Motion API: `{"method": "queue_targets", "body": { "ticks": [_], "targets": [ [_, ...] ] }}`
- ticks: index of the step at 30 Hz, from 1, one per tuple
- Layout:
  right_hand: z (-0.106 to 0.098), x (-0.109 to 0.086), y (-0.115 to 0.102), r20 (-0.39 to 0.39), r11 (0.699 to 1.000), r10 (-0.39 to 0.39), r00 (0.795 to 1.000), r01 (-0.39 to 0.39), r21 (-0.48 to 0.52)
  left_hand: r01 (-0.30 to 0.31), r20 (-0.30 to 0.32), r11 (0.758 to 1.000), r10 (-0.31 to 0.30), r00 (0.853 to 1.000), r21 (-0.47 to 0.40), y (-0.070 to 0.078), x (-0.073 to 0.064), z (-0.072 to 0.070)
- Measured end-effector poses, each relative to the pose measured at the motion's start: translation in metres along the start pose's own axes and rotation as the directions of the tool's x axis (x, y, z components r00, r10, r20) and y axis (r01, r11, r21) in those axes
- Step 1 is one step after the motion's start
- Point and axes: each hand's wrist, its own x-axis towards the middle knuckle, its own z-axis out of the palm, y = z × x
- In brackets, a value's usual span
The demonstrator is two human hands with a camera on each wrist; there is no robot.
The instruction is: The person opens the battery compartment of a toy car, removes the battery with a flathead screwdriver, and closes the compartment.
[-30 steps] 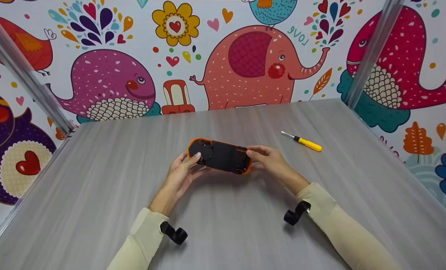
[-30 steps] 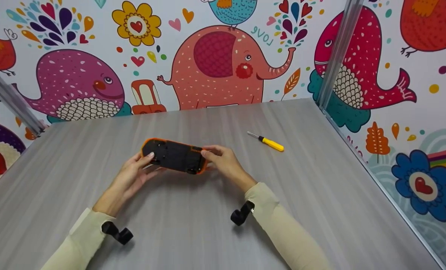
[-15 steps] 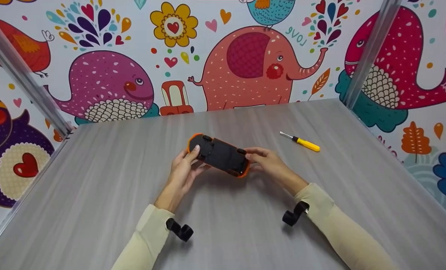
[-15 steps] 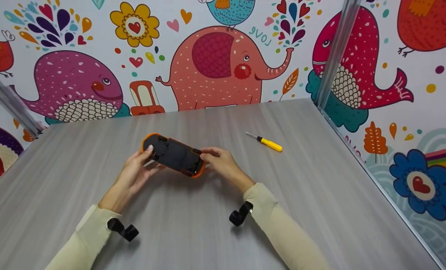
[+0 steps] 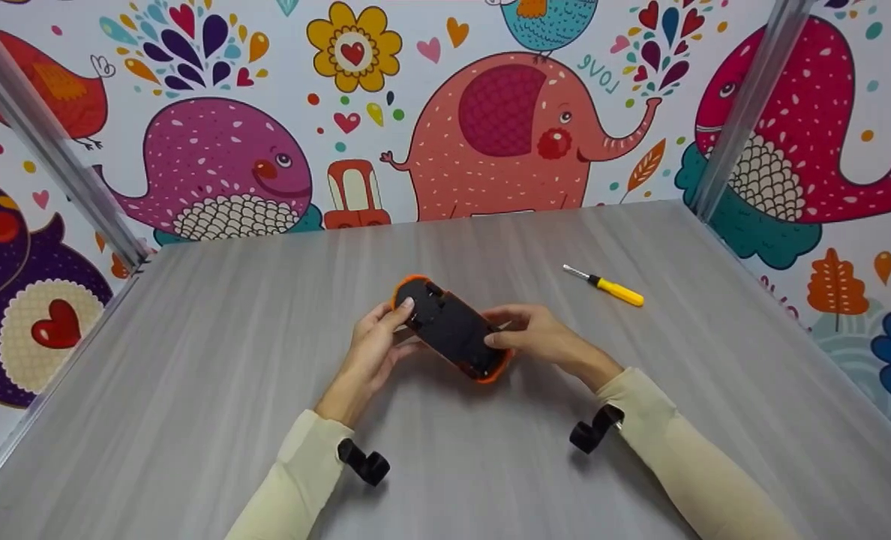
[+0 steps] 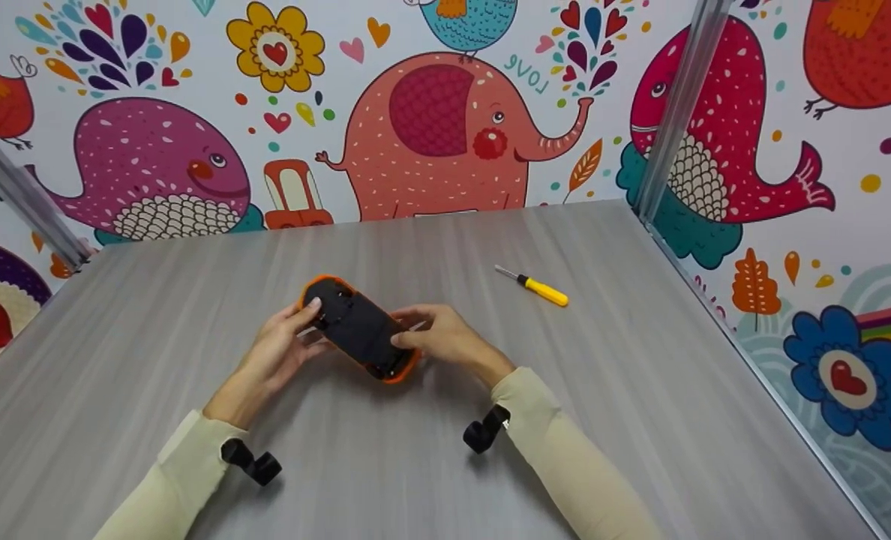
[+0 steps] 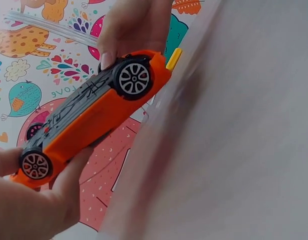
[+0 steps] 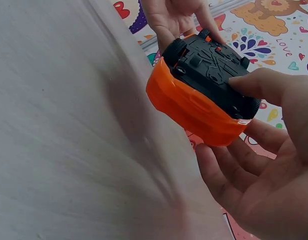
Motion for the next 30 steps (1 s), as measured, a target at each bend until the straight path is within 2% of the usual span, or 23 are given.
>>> {"method": "queue_targets", "body": {
  "ticks": [2, 7, 10, 17, 21, 25, 30],
  "targets": [
    [0.001, -0.001, 0.002, 0.013, 0.999, -0.020, 1.000, 0.020, -0.029, 0.001, -0.004, 1.000, -0.001, 1.000, 0.003, -0.001, 0.000, 0.000],
    [0.006, -0.002, 0.002, 0.065, 0.997, 0.007, 0.998, -0.001, -0.083, 0.011, -0.011, 0.999, -0.011, 1.000, 0.035, -0.002, 0.000, -0.002],
    [0.010, -0.002, 0.000, 0.099, 0.996, 0.027, 0.995, -0.019, -0.085, 0.014, -0.011, 0.997, -0.013, 1.000, 0.069, -0.001, 0.000, -0.004],
    [0.013, -0.005, -0.002, 0.154, 0.997, 0.001, 0.988, 0.011, -0.076, 0.020, 0.000, 0.995, -0.020, 1.000, 0.098, 0.000, 0.001, -0.005],
    [0.014, -0.006, -0.001, 0.193, 1.000, 0.007, 0.981, -0.001, -0.029, 0.027, 0.007, 0.995, -0.027, 1.000, 0.091, 0.000, 0.002, -0.006],
    [0.013, -0.005, 0.001, 0.234, 0.997, 0.038, 0.971, -0.052, 0.050, 0.024, 0.023, 0.997, -0.025, 0.999, 0.075, 0.001, 0.001, -0.007],
    [0.011, -0.003, 0.003, 0.230, 0.984, 0.046, 0.972, -0.084, 0.157, 0.017, 0.047, 0.997, -0.021, 0.999, 0.073, 0.003, 0.002, -0.009]
  ]
}}
